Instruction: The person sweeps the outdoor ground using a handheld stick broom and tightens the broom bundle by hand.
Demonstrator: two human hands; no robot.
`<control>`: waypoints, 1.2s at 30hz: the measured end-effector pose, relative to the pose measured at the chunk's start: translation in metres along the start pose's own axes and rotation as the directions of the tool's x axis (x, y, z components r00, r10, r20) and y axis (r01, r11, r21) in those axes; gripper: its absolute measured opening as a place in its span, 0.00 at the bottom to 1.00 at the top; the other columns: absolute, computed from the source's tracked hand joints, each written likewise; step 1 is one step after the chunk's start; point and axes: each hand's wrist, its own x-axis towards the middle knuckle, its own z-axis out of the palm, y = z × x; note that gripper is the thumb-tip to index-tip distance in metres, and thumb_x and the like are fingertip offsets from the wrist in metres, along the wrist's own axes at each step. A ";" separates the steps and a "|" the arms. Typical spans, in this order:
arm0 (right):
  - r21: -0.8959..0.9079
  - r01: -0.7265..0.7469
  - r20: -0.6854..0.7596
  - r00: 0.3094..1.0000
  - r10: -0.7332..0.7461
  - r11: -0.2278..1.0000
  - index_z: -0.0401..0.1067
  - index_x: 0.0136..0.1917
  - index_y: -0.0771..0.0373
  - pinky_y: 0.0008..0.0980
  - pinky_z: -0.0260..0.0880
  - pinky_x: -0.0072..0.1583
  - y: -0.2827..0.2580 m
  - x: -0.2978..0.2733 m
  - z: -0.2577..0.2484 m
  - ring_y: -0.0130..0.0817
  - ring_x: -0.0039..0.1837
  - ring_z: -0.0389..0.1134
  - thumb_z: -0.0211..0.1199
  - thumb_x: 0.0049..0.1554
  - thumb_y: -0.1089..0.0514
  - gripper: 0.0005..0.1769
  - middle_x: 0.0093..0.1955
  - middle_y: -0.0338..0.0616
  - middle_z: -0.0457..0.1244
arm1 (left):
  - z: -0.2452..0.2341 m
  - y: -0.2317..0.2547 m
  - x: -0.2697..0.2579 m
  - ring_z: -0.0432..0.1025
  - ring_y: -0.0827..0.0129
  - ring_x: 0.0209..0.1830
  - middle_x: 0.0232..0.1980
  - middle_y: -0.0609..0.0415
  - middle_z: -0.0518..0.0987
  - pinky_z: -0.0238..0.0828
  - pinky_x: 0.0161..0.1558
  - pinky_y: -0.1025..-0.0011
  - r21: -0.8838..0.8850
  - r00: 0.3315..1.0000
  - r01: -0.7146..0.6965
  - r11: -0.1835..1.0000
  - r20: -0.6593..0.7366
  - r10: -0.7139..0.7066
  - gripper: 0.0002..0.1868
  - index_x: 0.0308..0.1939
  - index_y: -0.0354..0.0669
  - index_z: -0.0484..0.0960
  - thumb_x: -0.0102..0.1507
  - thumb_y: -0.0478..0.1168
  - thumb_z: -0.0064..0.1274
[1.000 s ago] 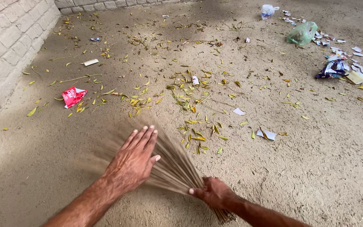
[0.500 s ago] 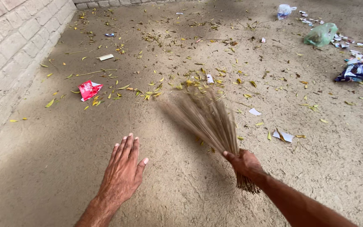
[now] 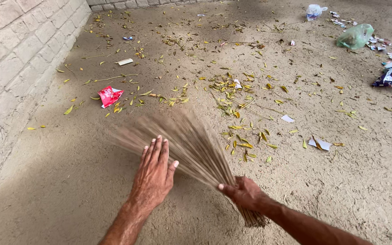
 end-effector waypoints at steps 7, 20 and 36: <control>-0.366 -0.081 0.042 0.994 0.103 0.927 0.73 0.48 0.60 0.39 0.77 0.42 -0.018 0.006 0.033 0.33 0.41 0.69 0.61 0.53 0.26 0.34 0.39 0.42 0.67 | 0.001 -0.014 -0.019 0.42 0.46 0.80 0.79 0.32 0.47 0.33 0.77 0.53 -0.054 0.999 0.040 0.998 0.005 -0.040 0.38 0.75 0.29 0.49 0.71 0.55 0.33; -0.258 -0.298 -0.404 0.897 0.177 0.919 0.73 0.49 0.66 0.37 0.76 0.38 -0.013 0.031 -0.020 0.33 0.39 0.68 0.57 0.54 0.22 0.42 0.39 0.46 0.66 | 0.035 -0.038 -0.019 0.41 0.49 0.82 0.81 0.34 0.45 0.31 0.78 0.52 -0.192 0.988 0.152 0.970 0.028 -0.150 0.37 0.77 0.31 0.48 0.72 0.55 0.31; -0.281 -0.106 -0.118 0.990 0.075 0.954 0.72 0.42 0.62 0.39 0.71 0.35 -0.020 -0.017 0.035 0.36 0.34 0.65 0.60 0.52 0.23 0.37 0.34 0.44 0.63 | 0.036 0.017 0.022 0.41 0.48 0.82 0.82 0.34 0.45 0.30 0.78 0.53 -0.249 0.997 0.013 0.968 -0.067 -0.030 0.36 0.77 0.32 0.50 0.73 0.55 0.28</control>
